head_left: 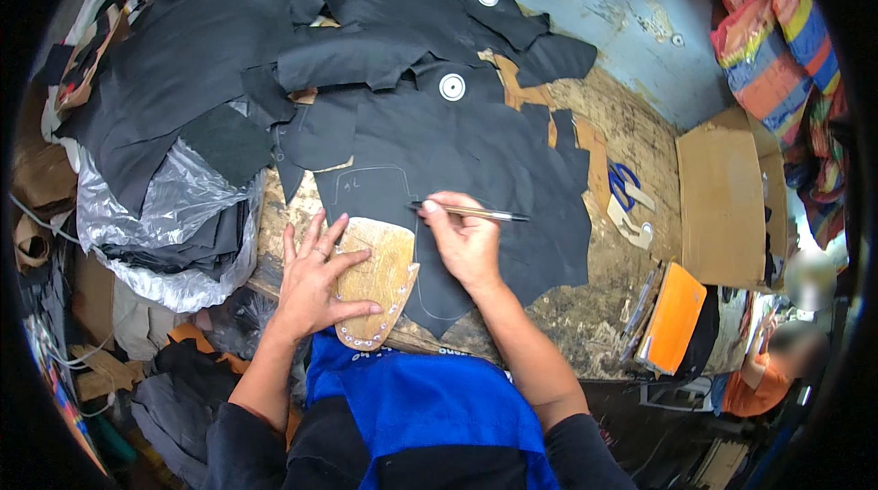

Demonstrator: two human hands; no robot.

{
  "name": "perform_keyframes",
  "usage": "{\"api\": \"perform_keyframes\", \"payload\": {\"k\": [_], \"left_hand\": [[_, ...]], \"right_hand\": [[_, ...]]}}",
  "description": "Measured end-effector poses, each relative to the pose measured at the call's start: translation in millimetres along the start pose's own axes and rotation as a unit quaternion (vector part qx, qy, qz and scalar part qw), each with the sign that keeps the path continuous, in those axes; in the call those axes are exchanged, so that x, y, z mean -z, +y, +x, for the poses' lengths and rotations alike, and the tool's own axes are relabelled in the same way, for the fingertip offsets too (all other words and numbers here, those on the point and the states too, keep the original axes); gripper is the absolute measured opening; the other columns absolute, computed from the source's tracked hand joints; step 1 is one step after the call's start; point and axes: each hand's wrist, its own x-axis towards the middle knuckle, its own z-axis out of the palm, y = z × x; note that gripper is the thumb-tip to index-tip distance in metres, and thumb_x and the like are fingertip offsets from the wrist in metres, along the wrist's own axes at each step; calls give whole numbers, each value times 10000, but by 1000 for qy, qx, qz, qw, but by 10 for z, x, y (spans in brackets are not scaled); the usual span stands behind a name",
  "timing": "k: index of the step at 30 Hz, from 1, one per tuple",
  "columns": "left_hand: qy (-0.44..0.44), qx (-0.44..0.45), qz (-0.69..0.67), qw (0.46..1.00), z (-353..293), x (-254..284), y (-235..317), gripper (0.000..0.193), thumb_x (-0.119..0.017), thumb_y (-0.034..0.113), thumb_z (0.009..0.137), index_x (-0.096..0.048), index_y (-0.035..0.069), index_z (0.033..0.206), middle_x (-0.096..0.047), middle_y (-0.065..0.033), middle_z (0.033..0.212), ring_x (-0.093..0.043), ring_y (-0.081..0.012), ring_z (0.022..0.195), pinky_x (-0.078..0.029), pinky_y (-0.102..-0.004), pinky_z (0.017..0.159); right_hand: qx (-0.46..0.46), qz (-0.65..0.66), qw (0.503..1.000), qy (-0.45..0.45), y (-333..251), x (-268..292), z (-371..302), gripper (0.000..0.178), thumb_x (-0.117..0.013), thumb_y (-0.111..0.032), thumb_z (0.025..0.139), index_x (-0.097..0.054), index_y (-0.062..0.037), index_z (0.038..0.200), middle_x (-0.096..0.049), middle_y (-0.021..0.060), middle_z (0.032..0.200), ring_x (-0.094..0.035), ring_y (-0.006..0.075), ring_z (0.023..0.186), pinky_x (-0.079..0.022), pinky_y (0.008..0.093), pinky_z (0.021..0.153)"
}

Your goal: The person lays out black fabric pieces on a worktable, places cardboard templates on the fabric, and traces the template outlines with a pen. The person then removes the templates and sets the marked fabric pieces aside.

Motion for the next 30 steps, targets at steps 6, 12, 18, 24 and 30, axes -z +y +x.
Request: {"api": "perform_keyframes", "payload": {"k": [6, 12, 18, 24, 30], "left_hand": [[19, 1, 1, 1000, 2, -31, -19, 623, -764, 575, 537, -691, 223, 1045, -429, -113, 1380, -273, -368, 1343, -94, -614, 1072], [21, 1, -5, 1000, 5, -31, -30, 583, -761, 566, 557, -696, 228, 1027, -426, -98, 1381, -262, -345, 1352, -109, -637, 1065], [22, 1, -11, 1000, 0, -28, -36, 595, -761, 565, 557, -690, 222, 1038, -422, -96, 1382, -257, -345, 1352, -114, -650, 1056], [22, 3, -12, 1000, 0, -32, -35, 711, -763, 546, 570, -602, 219, 1180, -423, -101, 1380, -262, -339, 1351, -111, -643, 1061], [55, 22, -108, 992, -38, -52, -106, 705, -785, 351, 620, -517, 162, 1244, -501, -103, 1266, -369, -324, 1285, -104, -591, 1089]], "right_hand": [[55, -99, 989, -92, 145, -583, 359, 126, -609, -92, 856, -592, 28, 821, -610, 54, 651, -567, 79, 602, -461, 256, 550], [169, -189, 963, -91, 164, -693, 401, 120, -633, -80, 802, -620, 37, 780, -646, 158, 722, -648, 258, 637, -493, 323, 580], [200, -215, 952, -90, 166, -671, 389, 105, -628, -62, 825, -638, 38, 798, -658, 113, 731, -635, 175, 652, -484, 283, 605], [210, -204, 953, -82, 163, -625, 398, 70, -620, -49, 792, -632, 18, 776, -654, 142, 775, -641, 278, 707, -503, 333, 641], [92, -93, 989, 68, -65, 180, 327, 202, -512, -157, 952, -600, -4, 1049, -669, 67, 802, -626, 115, 747, -487, 235, 657]]}}
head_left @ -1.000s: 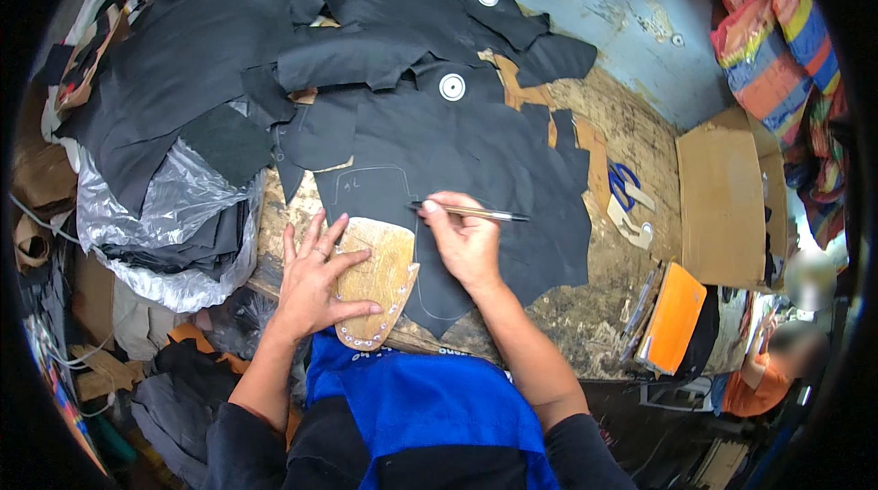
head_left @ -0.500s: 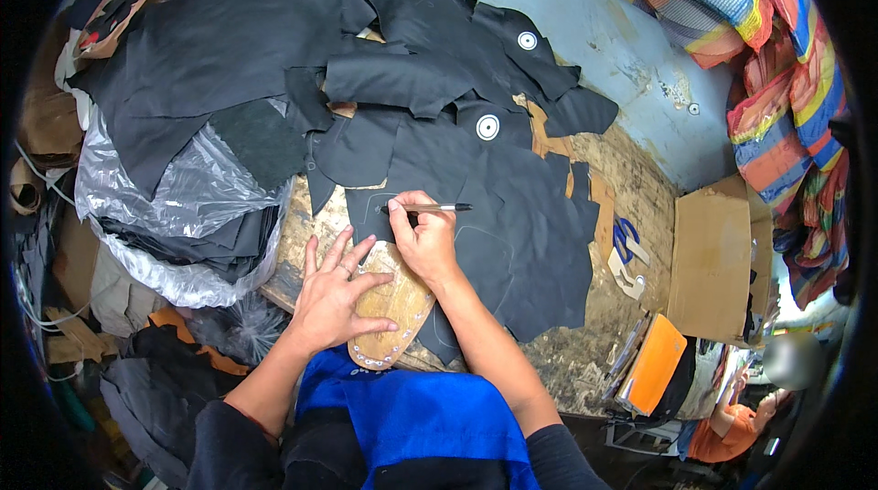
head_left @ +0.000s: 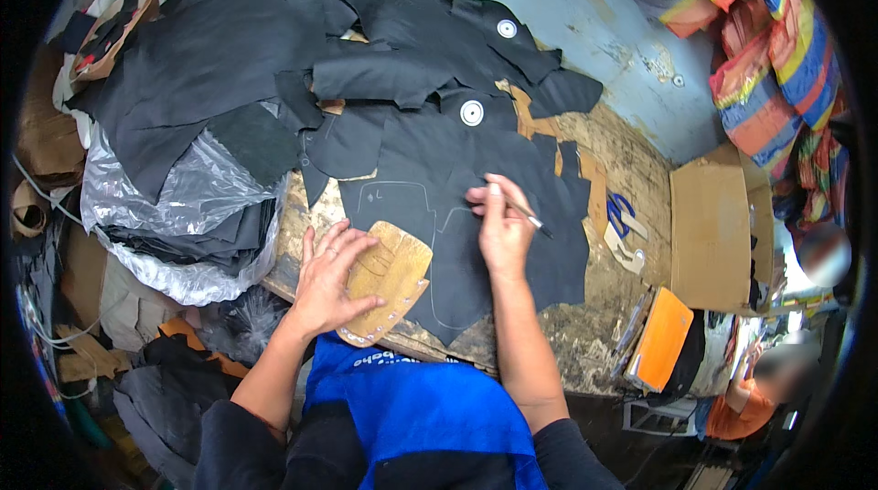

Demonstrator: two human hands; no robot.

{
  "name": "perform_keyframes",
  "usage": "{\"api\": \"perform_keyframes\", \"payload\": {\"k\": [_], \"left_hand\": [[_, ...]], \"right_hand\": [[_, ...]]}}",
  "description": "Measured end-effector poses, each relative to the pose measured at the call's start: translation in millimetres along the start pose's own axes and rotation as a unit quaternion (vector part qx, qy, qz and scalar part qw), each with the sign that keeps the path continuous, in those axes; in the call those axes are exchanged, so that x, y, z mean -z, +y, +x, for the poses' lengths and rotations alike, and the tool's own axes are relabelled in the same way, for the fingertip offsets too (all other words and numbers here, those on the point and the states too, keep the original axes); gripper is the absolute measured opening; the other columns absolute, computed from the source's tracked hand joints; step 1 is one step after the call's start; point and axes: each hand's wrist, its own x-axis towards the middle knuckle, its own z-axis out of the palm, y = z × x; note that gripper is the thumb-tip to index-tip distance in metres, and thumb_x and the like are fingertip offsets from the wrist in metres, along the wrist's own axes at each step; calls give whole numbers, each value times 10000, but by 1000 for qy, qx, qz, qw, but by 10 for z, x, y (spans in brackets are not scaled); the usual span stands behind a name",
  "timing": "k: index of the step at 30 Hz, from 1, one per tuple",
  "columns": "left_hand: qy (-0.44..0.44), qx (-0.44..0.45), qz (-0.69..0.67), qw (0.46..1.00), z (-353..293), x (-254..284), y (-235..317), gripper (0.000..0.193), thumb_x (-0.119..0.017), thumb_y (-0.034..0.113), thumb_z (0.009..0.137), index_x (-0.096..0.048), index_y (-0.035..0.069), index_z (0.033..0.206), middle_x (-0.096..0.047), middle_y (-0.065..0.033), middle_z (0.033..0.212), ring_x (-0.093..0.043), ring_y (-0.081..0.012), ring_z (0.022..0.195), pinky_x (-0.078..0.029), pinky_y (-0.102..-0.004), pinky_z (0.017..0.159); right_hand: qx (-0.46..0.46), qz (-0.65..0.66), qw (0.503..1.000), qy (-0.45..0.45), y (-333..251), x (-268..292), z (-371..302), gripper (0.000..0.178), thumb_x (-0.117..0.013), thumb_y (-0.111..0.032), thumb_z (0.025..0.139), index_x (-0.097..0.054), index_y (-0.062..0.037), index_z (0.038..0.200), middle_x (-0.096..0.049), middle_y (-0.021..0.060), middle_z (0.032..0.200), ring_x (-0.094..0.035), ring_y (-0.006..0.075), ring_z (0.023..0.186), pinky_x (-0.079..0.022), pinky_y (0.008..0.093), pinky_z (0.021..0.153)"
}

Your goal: The person lays out black fabric pieces on a worktable, places cardboard templates on the fabric, and traces the template outlines with a pen. The person then removes the templates and sets the marked fabric pieces aside.

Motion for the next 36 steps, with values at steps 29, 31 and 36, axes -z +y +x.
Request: {"api": "perform_keyframes", "payload": {"k": [29, 31, 36], "left_hand": [[33, 188, 93, 977, 633, 32, 115, 986, -828, 281, 609, -294, -70, 1359, -579, -196, 1059, -558, -318, 985, -428, -373, 892], [36, 225, 19, 974, 686, -36, 149, 1014, -820, 188, 598, -232, -78, 1381, -594, -207, 1027, -583, -295, 979, -441, -358, 890], [178, 102, -154, 966, 517, -247, 145, 663, -747, 73, 684, -443, -82, 1252, -633, -171, 1033, -616, -202, 927, -461, -319, 871]], "right_hand": [[-58, -445, 846, 287, -259, 2118, -722, 390, -764, -193, 750, -595, 20, 1030, -630, 101, 860, -563, 176, 745, -468, 293, 733], [-115, -381, 907, 141, -210, 1752, -714, 536, -811, -387, 666, -619, -3, 988, -652, 165, 959, -620, 276, 889, -478, 361, 803], [-99, -506, 854, 77, -140, 1303, -492, 642, -842, -360, 552, -592, -39, 1047, -624, 130, 1054, -542, 309, 1007, -430, 410, 867]]}}
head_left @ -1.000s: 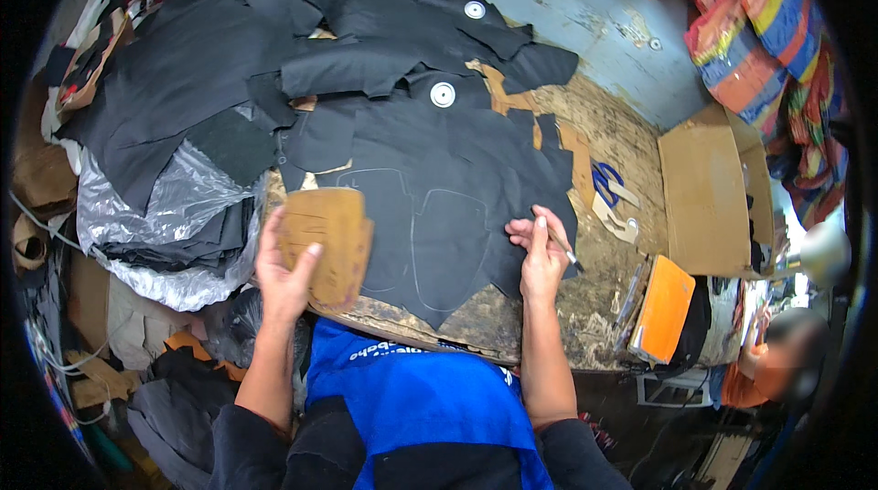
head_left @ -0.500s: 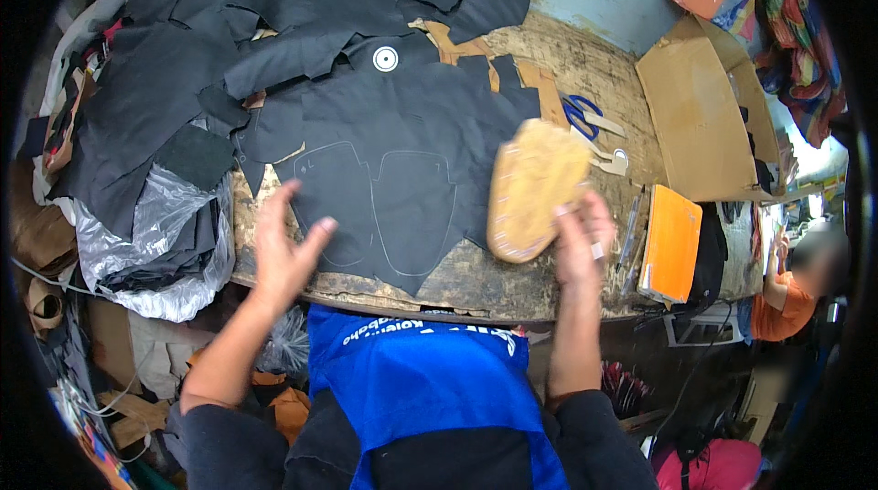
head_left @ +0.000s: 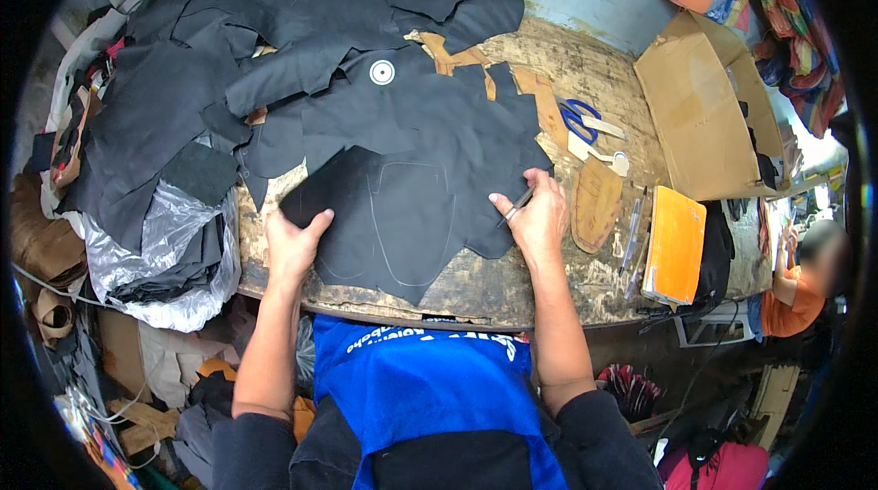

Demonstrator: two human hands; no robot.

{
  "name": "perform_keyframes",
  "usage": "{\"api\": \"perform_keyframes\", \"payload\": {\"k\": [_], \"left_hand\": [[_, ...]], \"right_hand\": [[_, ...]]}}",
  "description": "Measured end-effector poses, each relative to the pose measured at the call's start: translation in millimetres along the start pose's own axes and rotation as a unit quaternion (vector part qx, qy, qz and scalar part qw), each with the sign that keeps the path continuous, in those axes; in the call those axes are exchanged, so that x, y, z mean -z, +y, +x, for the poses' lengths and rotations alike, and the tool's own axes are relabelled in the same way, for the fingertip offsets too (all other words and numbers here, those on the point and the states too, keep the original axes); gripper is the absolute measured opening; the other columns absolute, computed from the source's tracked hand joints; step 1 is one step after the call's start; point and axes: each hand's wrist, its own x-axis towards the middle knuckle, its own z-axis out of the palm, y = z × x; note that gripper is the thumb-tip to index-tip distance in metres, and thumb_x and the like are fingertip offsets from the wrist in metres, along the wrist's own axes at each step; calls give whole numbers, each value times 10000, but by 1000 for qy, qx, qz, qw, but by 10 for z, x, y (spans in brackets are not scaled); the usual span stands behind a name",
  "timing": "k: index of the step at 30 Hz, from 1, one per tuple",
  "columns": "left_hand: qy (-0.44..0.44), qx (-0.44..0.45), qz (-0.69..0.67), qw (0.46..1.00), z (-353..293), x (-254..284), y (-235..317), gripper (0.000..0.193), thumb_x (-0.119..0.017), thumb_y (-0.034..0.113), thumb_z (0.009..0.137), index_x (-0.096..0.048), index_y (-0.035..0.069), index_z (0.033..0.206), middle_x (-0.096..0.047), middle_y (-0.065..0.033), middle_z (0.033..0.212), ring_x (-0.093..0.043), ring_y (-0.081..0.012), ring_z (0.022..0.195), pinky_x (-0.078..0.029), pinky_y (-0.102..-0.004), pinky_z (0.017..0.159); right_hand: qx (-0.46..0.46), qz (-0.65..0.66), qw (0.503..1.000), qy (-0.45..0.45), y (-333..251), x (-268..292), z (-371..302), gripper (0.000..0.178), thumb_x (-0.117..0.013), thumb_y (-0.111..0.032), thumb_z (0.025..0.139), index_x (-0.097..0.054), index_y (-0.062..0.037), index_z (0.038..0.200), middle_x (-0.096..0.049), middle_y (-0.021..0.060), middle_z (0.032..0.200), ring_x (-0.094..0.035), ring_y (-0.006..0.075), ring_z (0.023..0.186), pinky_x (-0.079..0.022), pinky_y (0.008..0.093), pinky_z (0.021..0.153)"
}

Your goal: The person lays out black fabric pieces on a worktable, places cardboard templates on the fabric, and traces the template outlines with a pen. The person then removes the templates and sets the marked fabric pieces aside.

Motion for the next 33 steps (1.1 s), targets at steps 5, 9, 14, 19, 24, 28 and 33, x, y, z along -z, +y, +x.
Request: {"api": "perform_keyframes", "payload": {"k": [5, 9, 14, 19, 24, 28, 33], "left_hand": [[-47, 93, -214, 971, -277, 149, -72, 243, -628, 69, 851, -620, -47, 1065, -640, -69, 1006, -581, -131, 879, -463, -265, 801], [-95, 93, -143, 981, -257, 355, -167, 216, -581, 100, 898, -628, -49, 1049, -640, -49, 962, -564, -107, 857, -451, -246, 771], [-76, 98, -24, 992, -132, 560, -328, 230, -551, 56, 891, -601, -55, 1086, -644, -50, 1007, -575, -119, 881, -443, -266, 804], [-79, 64, -118, 988, -159, 629, -404, 238, -544, 38, 886, -598, -43, 1103, -643, -50, 1017, -574, -116, 892, -437, -257, 812], [-44, 71, -152, 985, -231, 616, -386, 243, -522, 53, 913, -583, -42, 1128, -639, -60, 1030, -566, -119, 916, -434, -251, 821], [19, -31, -161, 986, -236, 542, -274, 239, -540, 83, 924, -574, -26, 1135, -622, -74, 1083, -564, -120, 948, -431, -246, 840], [66, -49, -215, 973, -188, 536, 74, 283, -549, 105, 929, -546, -28, 1179, -618, -80, 1101, -557, -129, 979, -413, -243, 879]], "right_hand": [[37, -1, 997, 61, 101, 55, 88, 639, -849, -317, 551, -594, -40, 1067, -627, 130, 1052, -540, 312, 1011, -417, 415, 888], [18, 28, 999, -12, 118, 61, 101, 648, -850, -284, 551, -595, -54, 1101, -630, 124, 1051, -530, 306, 1022, -412, 410, 901], [45, 63, 997, -19, -11, 29, 73, 611, -855, -200, 554, -604, -65, 1093, -610, 185, 1031, -565, 319, 989, -464, 379, 852], [113, 140, 984, 4, -285, -205, 176, 512, -814, -231, 597, -610, -70, 1038, -644, 122, 966, -547, 315, 964, -431, 431, 845], [154, 192, 968, -46, -428, -332, 304, 255, -728, -76, 702, -573, -52, 903, -582, 81, 822, -533, 222, 774, -437, 329, 698], [201, 365, 908, 51, -524, -232, 286, 140, -618, 51, 789, -534, -22, 874, -492, -10, 793, -404, 43, 658, -358, 179, 582], [180, 437, 871, 137, -571, 265, 243, 156, -624, 79, 801, -521, -24, 857, -527, 7, 798, -458, 53, 668, -391, 182, 592]]}}
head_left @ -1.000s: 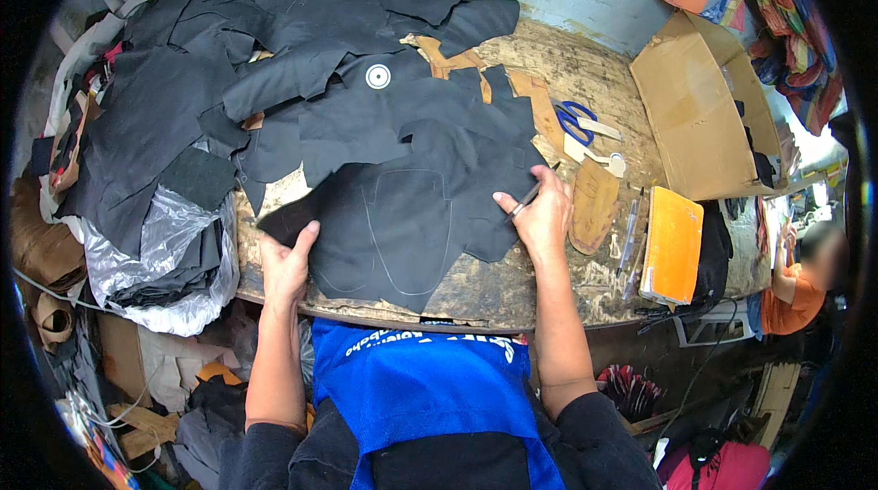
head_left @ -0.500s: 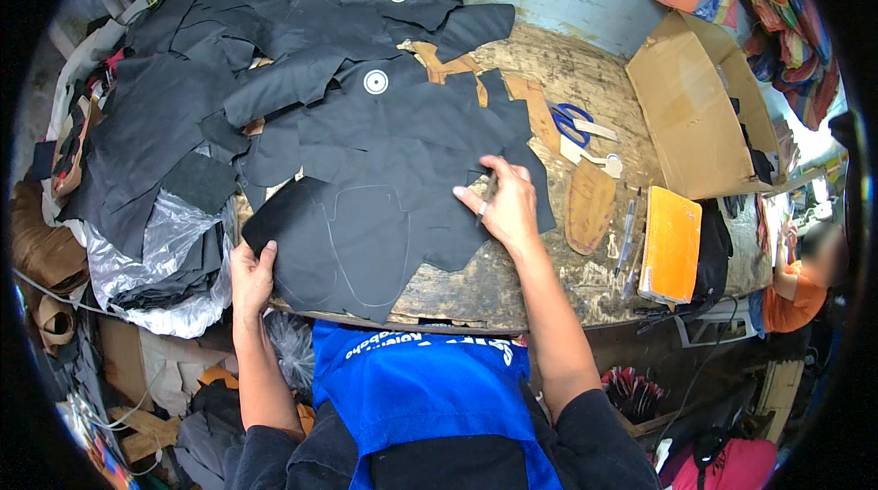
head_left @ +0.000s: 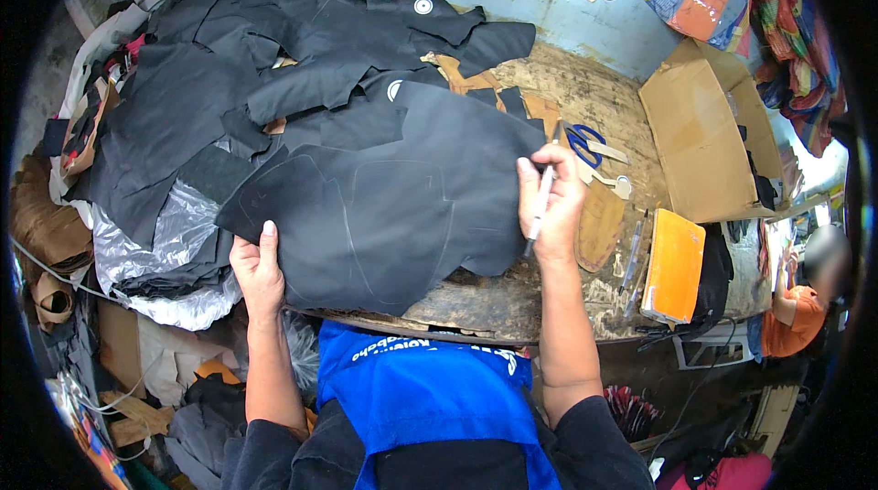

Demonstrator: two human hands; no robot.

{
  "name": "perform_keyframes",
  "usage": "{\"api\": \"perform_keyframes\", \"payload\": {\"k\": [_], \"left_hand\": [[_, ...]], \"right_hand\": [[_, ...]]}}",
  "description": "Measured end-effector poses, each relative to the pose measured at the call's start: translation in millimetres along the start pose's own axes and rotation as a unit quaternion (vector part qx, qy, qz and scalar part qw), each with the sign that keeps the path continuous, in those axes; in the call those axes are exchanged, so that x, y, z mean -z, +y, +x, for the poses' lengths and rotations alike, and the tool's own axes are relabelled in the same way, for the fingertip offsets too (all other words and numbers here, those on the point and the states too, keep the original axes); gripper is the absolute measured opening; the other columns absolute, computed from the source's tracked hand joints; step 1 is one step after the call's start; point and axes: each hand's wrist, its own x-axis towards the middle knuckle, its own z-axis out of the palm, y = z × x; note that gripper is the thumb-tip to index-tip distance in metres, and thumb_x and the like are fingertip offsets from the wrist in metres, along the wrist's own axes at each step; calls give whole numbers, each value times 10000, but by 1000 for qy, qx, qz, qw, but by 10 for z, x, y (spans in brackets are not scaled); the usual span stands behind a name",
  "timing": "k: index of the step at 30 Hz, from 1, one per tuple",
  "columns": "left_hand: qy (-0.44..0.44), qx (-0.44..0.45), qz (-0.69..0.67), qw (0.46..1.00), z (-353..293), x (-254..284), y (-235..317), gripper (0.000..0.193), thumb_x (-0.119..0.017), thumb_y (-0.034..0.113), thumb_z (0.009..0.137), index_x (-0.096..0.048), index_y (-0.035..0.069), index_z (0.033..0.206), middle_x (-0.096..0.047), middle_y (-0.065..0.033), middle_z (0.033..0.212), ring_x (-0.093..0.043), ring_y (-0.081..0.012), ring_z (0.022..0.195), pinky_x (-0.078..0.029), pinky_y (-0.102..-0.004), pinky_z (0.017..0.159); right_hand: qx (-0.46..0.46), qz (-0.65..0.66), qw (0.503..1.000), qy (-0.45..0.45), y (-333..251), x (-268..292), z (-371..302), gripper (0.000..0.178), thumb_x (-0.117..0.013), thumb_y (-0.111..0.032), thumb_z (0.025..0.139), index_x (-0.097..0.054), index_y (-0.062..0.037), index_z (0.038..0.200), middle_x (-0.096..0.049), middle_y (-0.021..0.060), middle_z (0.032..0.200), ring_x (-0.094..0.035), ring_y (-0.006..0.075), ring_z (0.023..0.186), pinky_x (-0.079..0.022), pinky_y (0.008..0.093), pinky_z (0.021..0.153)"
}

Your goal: The person lays out black fabric pieces on a worktable, places cardboard templates on the fabric, and traces the template outlines with a pen. The person then removes the templates and sets the marked fabric pieces aside.

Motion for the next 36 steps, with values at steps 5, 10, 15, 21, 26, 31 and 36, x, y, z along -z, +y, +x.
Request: {"api": "perform_keyframes", "payload": {"k": [5, 10, 15, 21, 26, 31, 36], "left_hand": [[9, 8, -83, 996, 128, -154, 304, 230, -549, 112, 930, -548, -23, 1116, -621, -79, 1063, -561, -115, 943, -419, -238, 853], [-9, 33, -129, 991, 303, -211, 464, 224, -543, 135, 936, -548, -13, 1105, -633, -86, 1046, -578, -114, 918, -443, -233, 826], [-39, 12, -138, 990, 422, -179, 573, 269, -535, 151, 939, -543, -15, 1151, -628, -89, 1081, -581, -115, 931, -440, -226, 838], [-53, 9, -183, 982, 477, -136, 657, 274, -535, 146, 939, -541, -2, 1169, -625, -84, 1097, -587, -116, 947, -448, -234, 839], [-55, -3, -167, 984, 482, -124, 731, 281, -531, 150, 942, -539, 2, 1180, -625, -76, 1091, -583, -108, 945, -439, -229, 844], [-31, -21, -140, 989, 428, -151, 784, 283, -514, 152, 951, -536, -1, 1188, -619, -69, 1097, -573, -101, 943, -434, -228, 844], [-55, -23, -104, 993, 341, -73, 683, 286, -485, 150, 966, -529, -8, 1200, -612, -67, 1106, -560, -101, 960, -428, -228, 852]], "right_hand": [[38, 4, 998, 39, -359, 217, 213, 175, -640, 84, 792, -515, -19, 858, -515, 22, 822, -474, 74, 743, -409, 200, 679], [28, -12, 999, 35, -561, 315, 343, 180, -651, 40, 811, -508, -28, 897, -483, -17, 822, -413, 34, 692, -365, 171, 620], [-1, 1, 1000, 4, -705, 384, 459, 202, -669, 9, 810, -515, -78, 909, -448, -62, 855, -334, -29, 608, -283, 130, 509], [-2, 9, 1000, -12, -827, 400, 571, 209, -683, -8, 800, -521, -74, 914, -433, -63, 855, -333, -24, 625, -294, 129, 525], [13, 29, 999, -13, -889, 399, 595, 219, -661, 44, 786, -502, -50, 905, -447, -41, 825, -381, 21, 701, -340, 168, 625], [-15, 32, 999, 4, -844, 458, 505, 230, -664, 59, 784, -503, -44, 912, -456, -32, 846, -398, 29, 733, -353, 167, 663], [-26, 43, 999, 3, -556, 419, 295, 240, -665, 41, 784, -500, -72, 917, -438, -44, 869, -390, 13, 719, -336, 143, 610]]}}
